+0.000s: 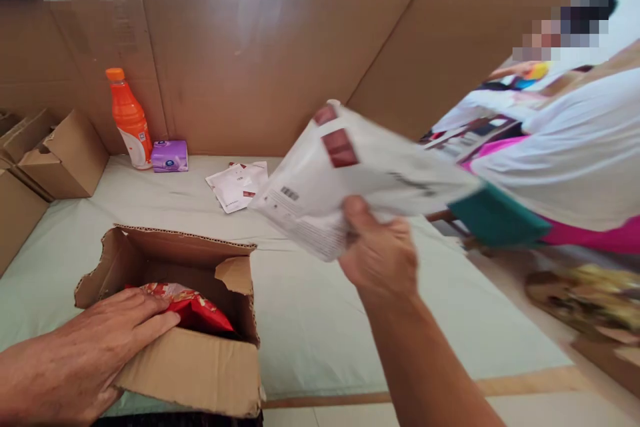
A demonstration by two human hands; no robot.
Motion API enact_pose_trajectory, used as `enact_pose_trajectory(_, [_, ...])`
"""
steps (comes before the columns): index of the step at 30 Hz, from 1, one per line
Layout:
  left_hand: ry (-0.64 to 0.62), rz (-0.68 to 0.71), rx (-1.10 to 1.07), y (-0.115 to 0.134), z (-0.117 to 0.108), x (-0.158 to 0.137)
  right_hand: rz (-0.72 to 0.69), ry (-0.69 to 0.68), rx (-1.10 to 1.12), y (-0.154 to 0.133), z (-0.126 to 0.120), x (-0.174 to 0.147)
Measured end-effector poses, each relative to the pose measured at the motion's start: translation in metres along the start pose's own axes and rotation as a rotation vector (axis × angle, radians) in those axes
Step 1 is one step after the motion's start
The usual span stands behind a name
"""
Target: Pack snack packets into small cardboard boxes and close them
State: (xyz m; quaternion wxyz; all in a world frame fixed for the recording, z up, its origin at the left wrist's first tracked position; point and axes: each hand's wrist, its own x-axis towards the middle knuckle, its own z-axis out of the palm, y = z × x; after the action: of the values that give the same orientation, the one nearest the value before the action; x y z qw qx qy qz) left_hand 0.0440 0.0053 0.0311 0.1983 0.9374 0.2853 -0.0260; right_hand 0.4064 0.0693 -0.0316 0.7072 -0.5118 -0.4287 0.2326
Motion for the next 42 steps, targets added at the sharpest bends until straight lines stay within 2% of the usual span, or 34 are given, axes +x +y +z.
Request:
enact_pose_trajectory(2, [0.023, 0.0, 0.008, 0.0, 0.002, 0.001, -0.136, -0.049, -0.045, -0.032, -0.005, -0.022])
enact_pose_trajectory(3, [0.029, 0.003, 0.016, 0.0, 0.002, 0.001, -0.187, -0.132, -0.115, -0.045, -0.004, -0.035])
enact_pose_trajectory(6, [0.044, 0.019, 0.028, -0.001, 0.006, 0.002, -0.306, -0.564, -0.326, -0.068, 0.014, -0.069])
enact_pose_trajectory(9, [0.046, 0.002, 0.051, -0.001, 0.013, 0.003, -0.45, -1.0, -0.629, -0.075, 0.049, -0.087])
enact_pose_trajectory(11, [0.032, -0.022, 0.07, -0.001, 0.017, 0.003, -0.41, -1.171, -0.9, -0.075, 0.075, -0.091])
enact_pose_trajectory(13, [0.021, -0.031, 0.079, 0.001, 0.019, 0.002, -0.31, -1.331, -1.135, -0.074, 0.097, -0.091])
enact_pose_trajectory(15, [0.03, -0.045, 0.072, 0.003, 0.018, 0.002, -0.262, -1.451, -1.222, -0.071, 0.113, -0.089])
enact_pose_trajectory(21, [0.188, -0.099, 0.054, 0.004, 0.014, -0.003, -0.169, -1.624, -1.076, -0.051, 0.14, -0.078])
enact_pose_trajectory(24, [0.076, -0.098, 0.067, -0.002, 0.017, -0.004, -0.159, -1.668, -0.99, -0.049, 0.145, -0.076])
enact_pose_trajectory(26, [0.006, -0.118, 0.048, -0.005, 0.016, -0.004, -0.143, -1.681, -0.907, -0.058, 0.138, -0.075])
enact_pose_trajectory(29, [0.017, -0.132, -0.005, -0.004, 0.008, 0.0, -0.184, -1.595, -0.685, -0.085, 0.103, -0.07])
enact_pose_trajectory(31, [0.026, -0.141, -0.012, -0.002, 0.002, 0.002, -0.226, -1.439, -0.497, -0.099, 0.07, -0.059])
enact_pose_trajectory(33, [0.017, -0.138, 0.024, -0.003, 0.002, 0.004, -0.218, -1.157, -0.379, -0.099, 0.045, -0.039])
enact_pose_trajectory(35, [0.01, -0.109, 0.071, -0.01, 0.013, 0.004, -0.157, -0.82, -0.432, -0.08, 0.038, -0.011])
enact_pose_trajectory(36, [0.023, -0.089, 0.095, -0.015, 0.022, 0.005, -0.111, -0.685, -0.521, -0.064, 0.041, 0.005])
enact_pose_trajectory(37, [0.046, -0.071, 0.123, -0.022, 0.032, 0.005, -0.044, -0.61, -0.643, -0.045, 0.049, 0.022])
enact_pose_trajectory(39, [0.121, -0.04, 0.196, -0.036, 0.051, 0.004, 0.098, -0.607, -0.863, -0.002, 0.073, 0.054])
enact_pose_trajectory(42, [0.146, 0.012, 0.296, -0.052, 0.059, 0.002, 0.179, -0.614, -1.01, 0.057, 0.11, 0.094])
